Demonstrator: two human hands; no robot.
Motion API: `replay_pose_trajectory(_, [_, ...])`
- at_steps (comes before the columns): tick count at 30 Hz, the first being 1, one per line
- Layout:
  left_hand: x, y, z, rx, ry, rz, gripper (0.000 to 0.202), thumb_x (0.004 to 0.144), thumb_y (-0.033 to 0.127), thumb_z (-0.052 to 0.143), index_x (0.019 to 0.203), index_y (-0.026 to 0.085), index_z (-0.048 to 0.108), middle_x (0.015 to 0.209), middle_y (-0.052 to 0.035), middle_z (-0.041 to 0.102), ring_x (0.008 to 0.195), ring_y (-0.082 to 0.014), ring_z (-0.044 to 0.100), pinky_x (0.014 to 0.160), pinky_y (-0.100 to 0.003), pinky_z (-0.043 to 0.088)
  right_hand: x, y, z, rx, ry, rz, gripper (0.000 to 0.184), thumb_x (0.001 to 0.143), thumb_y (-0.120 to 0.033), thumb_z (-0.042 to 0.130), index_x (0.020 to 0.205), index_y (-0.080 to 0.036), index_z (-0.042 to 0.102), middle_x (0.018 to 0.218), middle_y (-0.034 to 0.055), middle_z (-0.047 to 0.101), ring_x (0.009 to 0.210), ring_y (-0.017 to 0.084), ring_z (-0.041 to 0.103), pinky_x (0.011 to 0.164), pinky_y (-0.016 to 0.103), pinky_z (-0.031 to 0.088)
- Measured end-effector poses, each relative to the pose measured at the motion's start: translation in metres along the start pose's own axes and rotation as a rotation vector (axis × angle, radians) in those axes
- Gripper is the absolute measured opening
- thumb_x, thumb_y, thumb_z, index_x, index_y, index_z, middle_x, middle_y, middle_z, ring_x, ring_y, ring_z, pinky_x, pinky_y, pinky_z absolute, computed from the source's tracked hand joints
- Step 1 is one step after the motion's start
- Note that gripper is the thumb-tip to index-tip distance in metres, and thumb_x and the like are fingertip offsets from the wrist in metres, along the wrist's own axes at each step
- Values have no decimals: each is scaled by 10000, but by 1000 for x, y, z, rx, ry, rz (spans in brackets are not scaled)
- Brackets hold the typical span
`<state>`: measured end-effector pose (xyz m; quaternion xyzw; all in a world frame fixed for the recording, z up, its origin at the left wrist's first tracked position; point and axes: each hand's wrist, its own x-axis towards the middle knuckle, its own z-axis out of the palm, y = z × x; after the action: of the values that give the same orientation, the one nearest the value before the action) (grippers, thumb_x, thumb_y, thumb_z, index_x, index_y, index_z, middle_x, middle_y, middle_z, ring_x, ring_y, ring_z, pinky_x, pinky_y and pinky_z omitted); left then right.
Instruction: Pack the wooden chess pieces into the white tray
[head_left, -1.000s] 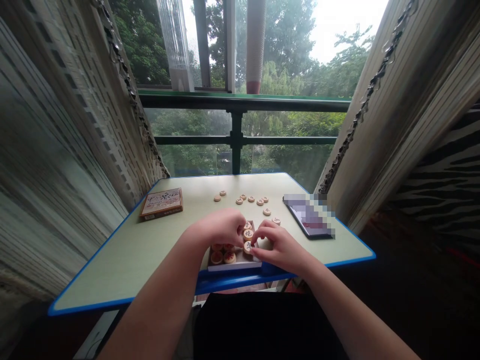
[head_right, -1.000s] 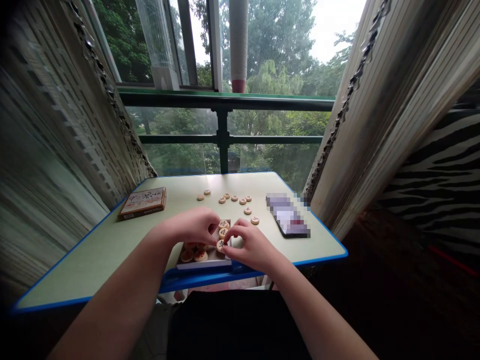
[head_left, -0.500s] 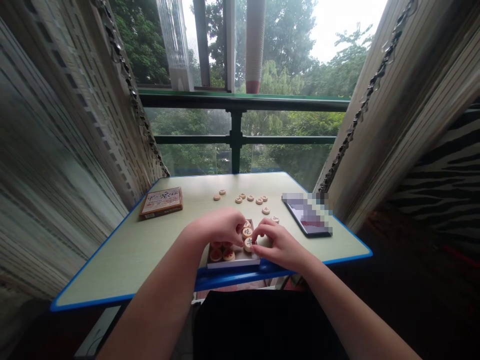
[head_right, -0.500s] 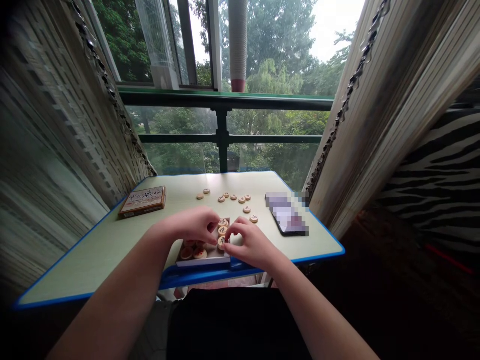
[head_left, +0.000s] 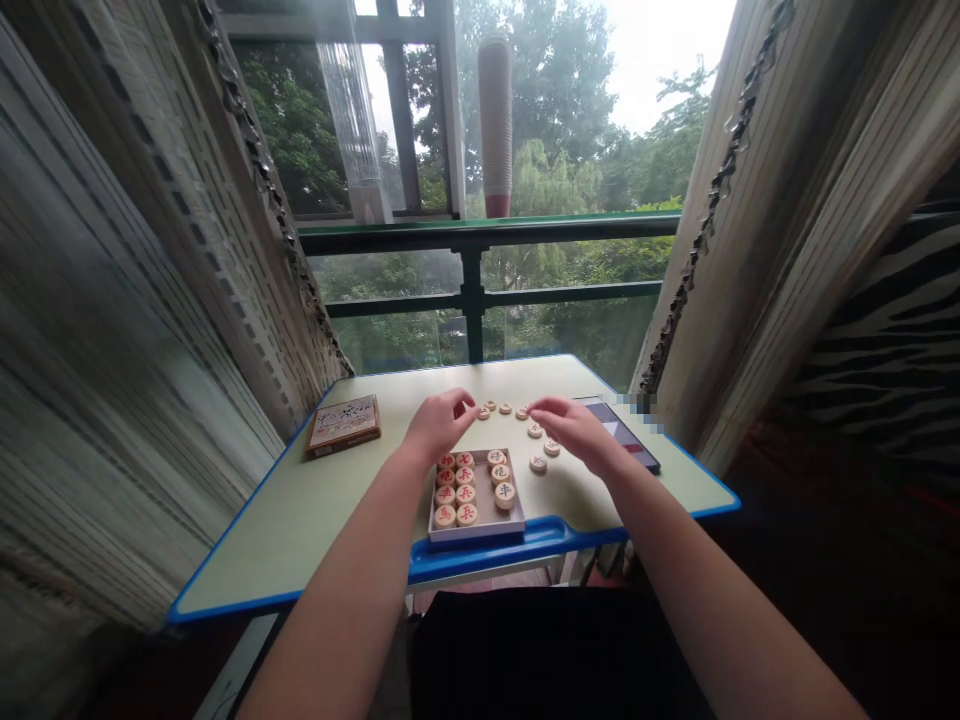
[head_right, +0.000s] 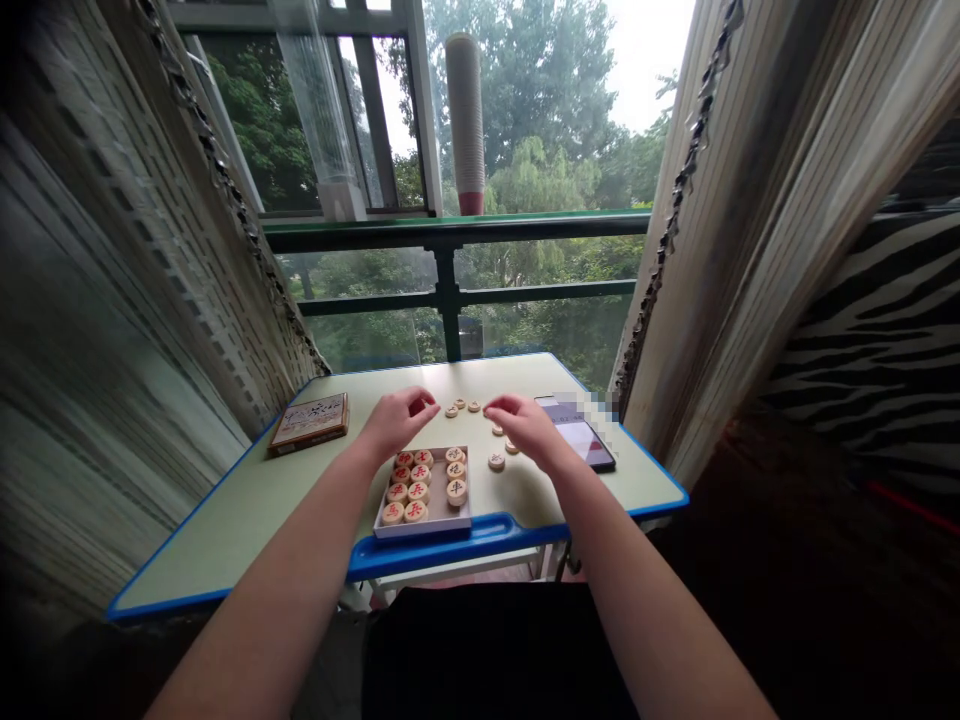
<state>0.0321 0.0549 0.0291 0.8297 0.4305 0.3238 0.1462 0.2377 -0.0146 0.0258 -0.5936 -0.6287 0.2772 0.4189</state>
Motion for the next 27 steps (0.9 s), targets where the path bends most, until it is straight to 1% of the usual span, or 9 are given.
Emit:
replay_pose_trajectory(2, [2, -9, 4, -71, 58, -10, 291, 801, 400, 502, 900, 173, 654, 786, -47, 679, 723, -161, 598, 688, -268, 446, 23, 0, -4, -215, 89, 45, 289, 800, -255, 498, 1040, -158, 626, 943, 79, 645, 767, 162, 591, 684, 272, 453])
replay_pose_trajectory(4, [5, -23, 10, -155, 103, -106, 346, 781, 432, 528, 969, 172, 658, 926, -67, 697, 860, -188, 622, 753, -271, 469, 38, 5, -2, -390, 86, 60, 372, 737, -237, 580, 1093, -138, 625, 1083, 134, 601, 972, 230, 568, 864, 319, 425])
replay_pose_trajectory(7, [9, -49, 18, -162, 267, -284, 385, 807, 437, 480, 993, 156, 667, 1055, -91, 680, 1007, -213, 604, 882, -299, 450, 43, 18, 8, -549, 39, 9, 575, 689, -392, 661, 1211, -164, 577, 1285, 172, 473, 1213, 341, 400, 1014, 415, 313])
replay_pose_trajectory(8, [11, -57, 21, -147, 294, -280, 396, 820, 420, 462, 1030, 149, 660, 1129, -99, 653, 1086, -213, 570, 939, -300, 421, 42, 22, 12, -586, 15, -3, 628, 706, -451, 641, 1260, -173, 539, 1336, 176, 428, 1259, 357, 345, 1035, 436, 285])
replay_pose_trajectory(13, [17, -82, 33, -164, 89, -359, 474, 858, 420, 385, 1149, 122, 612, 1283, -123, 562, 1219, -236, 484, 1048, -330, 334, 41, 34, 24, -610, -170, -82, 634, 808, -486, 521, 1322, -117, 474, 1400, 193, 372, 1312, 320, 307, 1070, 400, 251])
replay_pose_trajectory(17, [19, -87, 36, -135, 142, -415, 527, 846, 308, 400, 1345, 144, 432, 1400, -118, 443, 1261, -223, 445, 1049, -334, 339, 44, 35, 30, -558, -156, -179, 526, 824, -442, 511, 1257, -143, 536, 1321, 146, 469, 1228, 262, 420, 1038, 347, 306])
replay_pose_trajectory(19, [19, -86, 35, -73, 149, -405, 546, 842, 271, 401, 1378, 169, 389, 1447, -99, 377, 1314, -214, 377, 1070, -336, 313, 48, 35, 34, -574, -114, -177, 545, 817, -438, 525, 1283, -157, 514, 1340, 147, 452, 1242, 275, 400, 1035, 368, 306])
replay_pose_trajectory(23, [18, -82, 34, 83, -9, -313, 430, 826, 274, 446, 1235, 198, 557, 1352, -86, 505, 1273, -247, 426, 1054, -370, 325, 64, 34, 43, -638, -175, -272, 508, 837, -399, 514, 1307, -206, 499, 1408, 107, 412, 1317, 269, 311, 1076, 390, 238])
replay_pose_trajectory(27, [14, -79, 32, 59, 0, -314, 341, 778, 325, 539, 1061, 171, 649, 1150, -103, 648, 1084, -255, 571, 948, -358, 418, 76, 36, 44, -610, -225, -329, 353, 841, -350, 498, 1154, -226, 605, 1270, 62, 557, 1163, 228, 481, 1011, 357, 325])
